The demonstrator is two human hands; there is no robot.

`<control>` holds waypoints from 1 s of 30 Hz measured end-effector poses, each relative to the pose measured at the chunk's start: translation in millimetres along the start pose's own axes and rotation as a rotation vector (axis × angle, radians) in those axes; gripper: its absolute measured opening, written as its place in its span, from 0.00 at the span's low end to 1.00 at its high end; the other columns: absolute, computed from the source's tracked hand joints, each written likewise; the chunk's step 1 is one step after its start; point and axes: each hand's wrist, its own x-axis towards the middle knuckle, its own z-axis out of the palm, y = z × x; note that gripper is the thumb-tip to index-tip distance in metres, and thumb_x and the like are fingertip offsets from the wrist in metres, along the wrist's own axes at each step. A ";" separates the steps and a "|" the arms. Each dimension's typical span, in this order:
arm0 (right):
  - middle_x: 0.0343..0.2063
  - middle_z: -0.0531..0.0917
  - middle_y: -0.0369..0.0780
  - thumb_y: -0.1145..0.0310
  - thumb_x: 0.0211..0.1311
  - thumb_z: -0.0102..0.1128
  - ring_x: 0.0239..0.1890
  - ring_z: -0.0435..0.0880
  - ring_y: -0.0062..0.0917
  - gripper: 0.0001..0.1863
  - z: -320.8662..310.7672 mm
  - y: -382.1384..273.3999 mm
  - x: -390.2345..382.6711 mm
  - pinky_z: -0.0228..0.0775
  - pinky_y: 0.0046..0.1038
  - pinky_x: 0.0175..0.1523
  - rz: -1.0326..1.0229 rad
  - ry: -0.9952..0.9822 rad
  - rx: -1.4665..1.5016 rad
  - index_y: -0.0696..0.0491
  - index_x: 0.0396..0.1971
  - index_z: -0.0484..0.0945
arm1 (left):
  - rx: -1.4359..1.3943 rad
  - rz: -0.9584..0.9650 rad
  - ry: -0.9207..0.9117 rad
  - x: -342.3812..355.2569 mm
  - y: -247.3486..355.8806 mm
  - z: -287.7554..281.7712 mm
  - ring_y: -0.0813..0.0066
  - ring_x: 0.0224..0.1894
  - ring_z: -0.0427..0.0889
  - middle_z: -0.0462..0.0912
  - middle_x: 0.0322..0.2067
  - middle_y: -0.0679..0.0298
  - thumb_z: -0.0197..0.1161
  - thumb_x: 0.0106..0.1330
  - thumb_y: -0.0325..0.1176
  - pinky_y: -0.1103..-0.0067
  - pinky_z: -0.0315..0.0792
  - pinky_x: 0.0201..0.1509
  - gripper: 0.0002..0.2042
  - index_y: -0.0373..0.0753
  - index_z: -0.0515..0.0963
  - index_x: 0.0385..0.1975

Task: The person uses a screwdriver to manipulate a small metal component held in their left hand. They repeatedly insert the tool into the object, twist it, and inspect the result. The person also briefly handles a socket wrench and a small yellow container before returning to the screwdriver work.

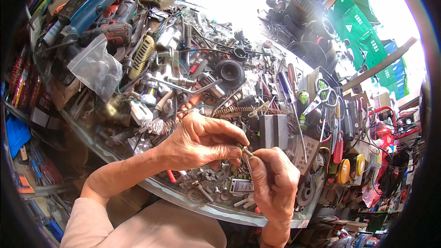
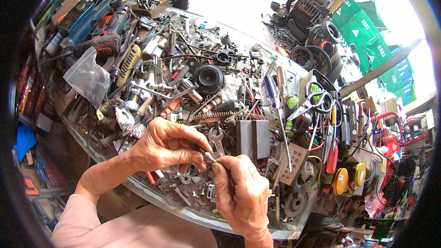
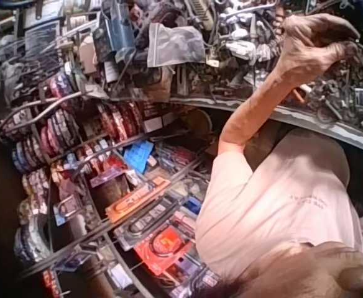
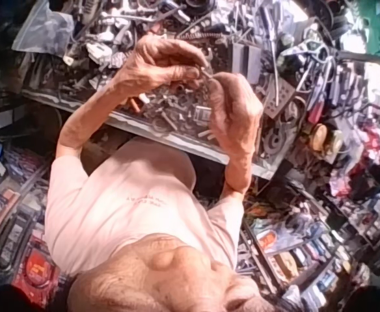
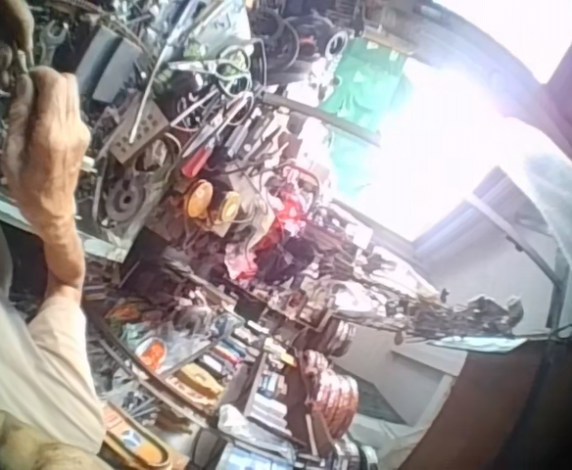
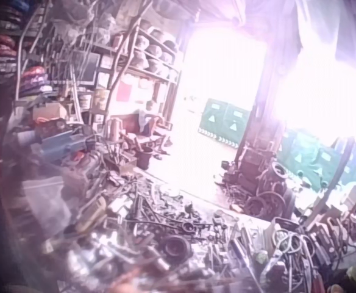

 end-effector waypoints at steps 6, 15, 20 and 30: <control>0.22 0.75 0.44 0.78 0.55 0.57 0.20 0.76 0.34 0.04 3.0 6.0 0.0 0.67 0.27 0.26 0.026 -0.016 0.078 0.59 0.31 0.74 | 0.004 0.124 -0.008 1.9 -7.4 0.6 0.83 0.36 0.79 0.82 0.32 0.64 0.65 0.54 0.21 0.86 0.75 0.40 0.11 0.34 0.78 0.37; 0.27 0.79 0.43 0.80 0.51 0.60 0.27 0.81 0.28 0.10 8.0 2.8 -0.5 0.71 0.23 0.32 0.092 0.125 0.166 0.59 0.35 0.75 | -0.062 -0.086 0.062 2.3 2.2 1.6 0.77 0.32 0.82 0.82 0.31 0.57 0.63 0.54 0.19 0.85 0.76 0.24 0.09 0.29 0.77 0.35; 0.27 0.80 0.44 0.80 0.51 0.60 0.25 0.81 0.27 0.10 6.2 10.2 -1.8 0.71 0.22 0.31 0.085 0.060 0.104 0.59 0.35 0.75 | -0.081 -0.071 0.086 1.5 0.6 1.0 0.76 0.32 0.83 0.82 0.30 0.56 0.64 0.54 0.19 0.85 0.77 0.24 0.09 0.28 0.77 0.35; 0.22 0.79 0.42 0.72 0.55 0.61 0.17 0.78 0.24 0.08 1.7 9.8 -1.5 0.68 0.21 0.24 0.143 0.003 0.122 0.58 0.33 0.76 | -0.063 0.090 0.050 1.3 -7.7 -0.9 0.72 0.37 0.82 0.81 0.36 0.55 0.65 0.51 0.17 0.80 0.77 0.45 0.09 0.32 0.78 0.33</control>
